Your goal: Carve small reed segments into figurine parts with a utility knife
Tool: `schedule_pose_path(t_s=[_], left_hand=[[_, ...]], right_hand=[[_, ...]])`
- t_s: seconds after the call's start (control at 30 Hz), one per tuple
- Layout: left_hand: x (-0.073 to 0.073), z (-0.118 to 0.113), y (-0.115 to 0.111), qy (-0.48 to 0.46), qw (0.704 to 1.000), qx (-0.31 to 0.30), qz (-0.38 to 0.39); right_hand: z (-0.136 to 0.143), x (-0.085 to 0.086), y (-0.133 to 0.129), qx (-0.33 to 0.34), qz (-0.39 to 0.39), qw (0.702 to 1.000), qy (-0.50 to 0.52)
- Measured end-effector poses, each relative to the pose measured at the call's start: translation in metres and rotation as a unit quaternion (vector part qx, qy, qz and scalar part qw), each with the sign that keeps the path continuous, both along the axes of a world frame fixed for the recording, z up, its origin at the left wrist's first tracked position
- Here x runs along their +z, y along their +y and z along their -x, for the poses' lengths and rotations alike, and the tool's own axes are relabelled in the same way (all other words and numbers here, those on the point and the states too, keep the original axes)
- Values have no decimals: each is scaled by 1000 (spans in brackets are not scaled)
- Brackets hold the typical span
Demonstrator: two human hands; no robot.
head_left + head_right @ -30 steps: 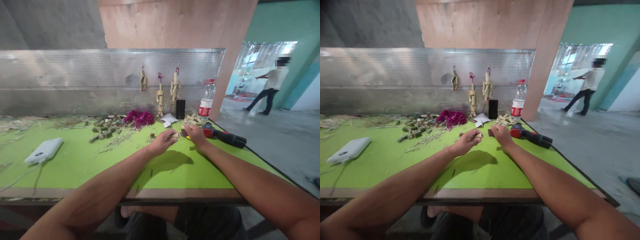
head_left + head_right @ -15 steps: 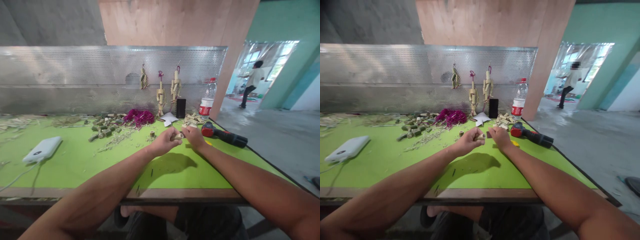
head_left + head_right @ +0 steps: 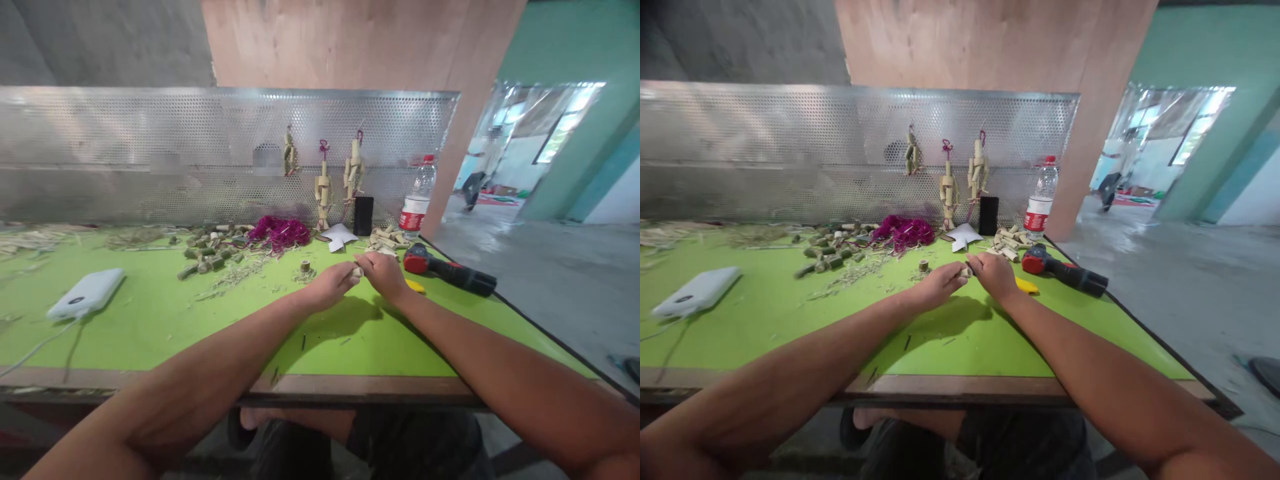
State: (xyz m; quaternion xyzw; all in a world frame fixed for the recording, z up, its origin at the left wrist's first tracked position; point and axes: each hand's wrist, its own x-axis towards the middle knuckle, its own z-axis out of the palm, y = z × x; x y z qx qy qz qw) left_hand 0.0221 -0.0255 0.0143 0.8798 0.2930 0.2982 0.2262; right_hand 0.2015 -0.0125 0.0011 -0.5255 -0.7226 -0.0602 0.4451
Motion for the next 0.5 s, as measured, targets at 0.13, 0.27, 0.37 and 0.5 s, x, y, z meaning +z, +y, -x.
schedule_pose_path(t_s=[0.13, 0.27, 0.37, 0.5], left_hand=[[1, 3, -1, -32, 999, 27, 6], [-5, 2, 6, -50, 998, 42, 10], [-7, 0, 8, -66, 997, 25, 2], [-5, 0, 6, -73, 997, 8, 2]], right_hand=[[-12, 7, 3, -17, -25, 992, 126], [6, 14, -15, 82, -31, 991, 98], [22, 12, -23, 58, -37, 998, 13], [18, 6, -14, 81, -23, 996, 8]])
